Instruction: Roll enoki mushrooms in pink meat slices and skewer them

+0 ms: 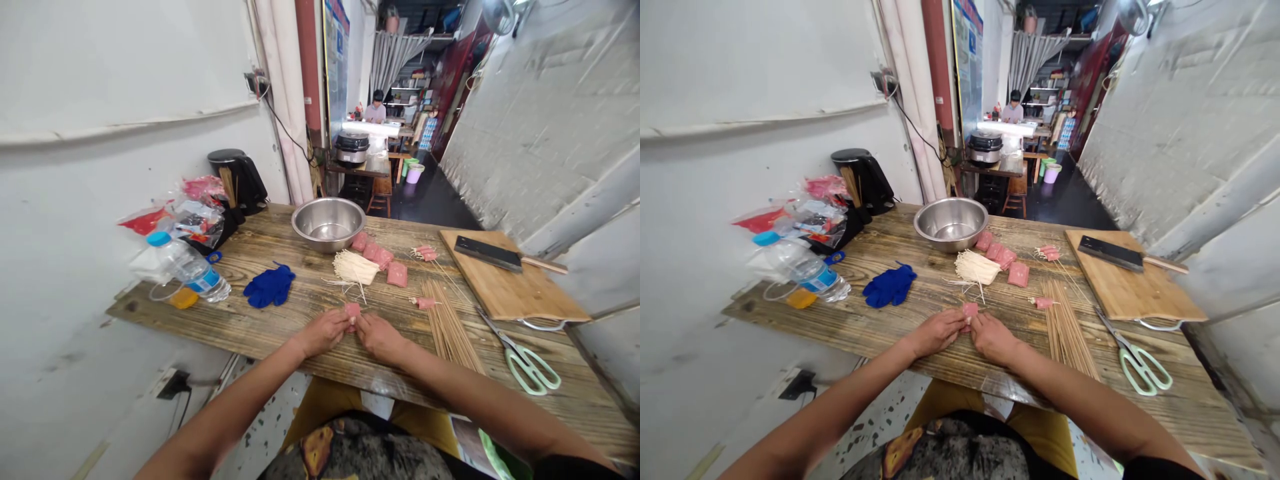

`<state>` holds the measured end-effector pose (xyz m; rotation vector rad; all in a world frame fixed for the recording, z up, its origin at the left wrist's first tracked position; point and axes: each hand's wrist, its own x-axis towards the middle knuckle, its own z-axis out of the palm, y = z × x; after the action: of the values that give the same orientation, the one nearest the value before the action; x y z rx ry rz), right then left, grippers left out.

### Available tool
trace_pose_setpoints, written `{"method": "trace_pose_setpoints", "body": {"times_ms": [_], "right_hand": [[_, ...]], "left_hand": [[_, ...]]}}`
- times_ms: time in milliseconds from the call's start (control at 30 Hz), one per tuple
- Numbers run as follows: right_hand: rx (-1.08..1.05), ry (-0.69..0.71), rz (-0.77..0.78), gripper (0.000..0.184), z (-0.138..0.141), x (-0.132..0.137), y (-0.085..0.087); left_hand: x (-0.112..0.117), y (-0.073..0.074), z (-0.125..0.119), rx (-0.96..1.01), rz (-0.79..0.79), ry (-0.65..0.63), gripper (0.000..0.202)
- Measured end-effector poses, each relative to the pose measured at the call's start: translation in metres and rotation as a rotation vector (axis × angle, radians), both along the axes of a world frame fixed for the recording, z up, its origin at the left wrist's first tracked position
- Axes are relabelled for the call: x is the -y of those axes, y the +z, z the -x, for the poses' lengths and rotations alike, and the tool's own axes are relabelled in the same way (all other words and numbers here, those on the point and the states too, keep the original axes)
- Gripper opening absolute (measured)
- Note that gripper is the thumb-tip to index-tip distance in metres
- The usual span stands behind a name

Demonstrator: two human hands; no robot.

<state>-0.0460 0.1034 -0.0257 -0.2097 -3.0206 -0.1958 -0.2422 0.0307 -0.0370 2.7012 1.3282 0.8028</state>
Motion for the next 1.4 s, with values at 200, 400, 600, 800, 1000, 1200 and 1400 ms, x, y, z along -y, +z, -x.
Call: {"method": "trace_pose_setpoints", "body": {"times_ms": [200, 400, 600, 800, 1000, 1200, 1400], "right_hand": [[-0.211, -0.073, 0.188, 0.029, 0.002, -0.008, -0.012], [-0.369, -0.235, 0.584, 0.022, 0.006, -0.016, -0.007], [-0.311, -0.402, 0.81, 0.016, 0.011, -0.031, -0.001], [-0.245, -0.448, 0.877, 0.01, 0.016, -0.04, 0.002], [-0.18, -0.469, 0.906, 0.012, 0.019, -0.045, 0.002], [-0.09, -0.517, 0.989, 0.015, 0.023, -0.051, 0.007], [-0.025, -0.538, 1.058, 0.013, 0.027, -0.058, 0.018]], "left_hand": [[0.004, -0.004, -0.002, 0.085, -0.009, 0.028, 0.027], [0.002, -0.01, -0.009, 0.281, 0.027, 0.193, 0.02], [-0.001, -0.011, -0.011, 0.566, 0.235, 0.43, 0.017], [-0.002, -0.011, -0.011, 0.579, 0.204, 0.407, 0.011], [-0.009, -0.004, -0.008, 0.505, 0.389, 0.515, 0.008], [-0.004, 0.009, -0.007, 0.308, 0.258, 0.545, 0.018], [0.007, 0.008, -0.014, 0.038, -0.071, 0.261, 0.023]]}}
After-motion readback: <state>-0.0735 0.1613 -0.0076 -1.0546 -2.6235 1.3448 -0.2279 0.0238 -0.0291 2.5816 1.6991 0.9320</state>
